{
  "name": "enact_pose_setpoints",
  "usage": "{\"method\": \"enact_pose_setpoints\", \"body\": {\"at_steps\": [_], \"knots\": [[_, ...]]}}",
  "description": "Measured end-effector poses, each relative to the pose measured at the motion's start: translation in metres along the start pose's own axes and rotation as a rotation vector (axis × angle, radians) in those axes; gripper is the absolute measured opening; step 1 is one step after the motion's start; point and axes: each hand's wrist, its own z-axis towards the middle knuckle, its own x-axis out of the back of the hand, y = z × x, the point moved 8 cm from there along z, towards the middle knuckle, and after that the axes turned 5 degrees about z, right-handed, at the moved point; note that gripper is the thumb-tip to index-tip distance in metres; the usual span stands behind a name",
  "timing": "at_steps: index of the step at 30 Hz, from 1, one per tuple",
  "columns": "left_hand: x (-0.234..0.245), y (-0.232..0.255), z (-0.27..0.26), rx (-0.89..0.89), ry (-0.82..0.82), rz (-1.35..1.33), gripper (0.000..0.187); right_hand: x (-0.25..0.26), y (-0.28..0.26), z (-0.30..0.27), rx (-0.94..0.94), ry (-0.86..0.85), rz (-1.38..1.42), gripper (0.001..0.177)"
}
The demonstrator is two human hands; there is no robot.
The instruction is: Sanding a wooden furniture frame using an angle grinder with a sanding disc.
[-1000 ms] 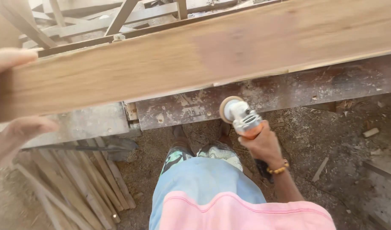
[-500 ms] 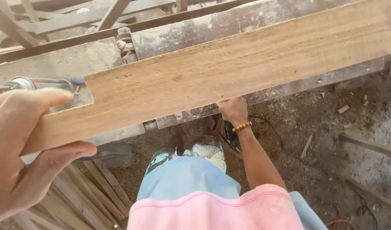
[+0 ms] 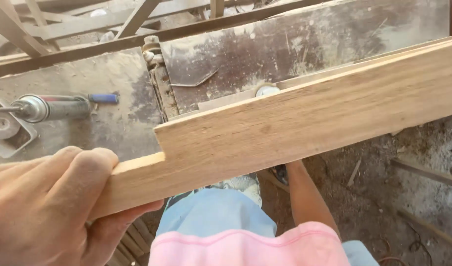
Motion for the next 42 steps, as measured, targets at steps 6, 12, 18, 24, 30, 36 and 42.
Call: {"method": "enact_pose_setpoints", "body": {"at_steps": [6, 12, 18, 24, 30, 36, 42], "knots": [[0.004, 0.015, -0.002, 0.042, -0.081, 0.083, 0.041, -0.022, -0.029, -0.036, 0.0, -0.047, -0.001, 0.045], [0.003, 0.016, -0.004, 0.093, -0.123, 0.109, 0.044, -0.008, -0.08, -0.048, 0.007, -0.054, -0.029, 0.046], [0.0, 0.01, -0.003, 0.128, -0.137, 0.114, 0.051, 0.004, -0.099, -0.068, 0.017, -0.029, -0.06, 0.047], [-0.003, 0.008, -0.009, 0.133, -0.085, 0.077, 0.044, 0.014, -0.1, -0.075, 0.044, -0.017, -0.084, 0.048], [0.007, 0.015, 0.006, 0.079, -0.067, 0.06, 0.044, 0.019, -0.095, -0.077, 0.05, 0.008, -0.107, 0.048], [0.017, 0.019, 0.007, -0.017, 0.02, 0.064, 0.045, -0.006, -0.12, -0.077, 0.128, -0.053, -0.106, 0.049], [0.02, 0.023, 0.006, -0.016, 0.0, 0.051, 0.046, -0.019, -0.132, -0.094, 0.163, -0.082, -0.111, 0.05]]}}
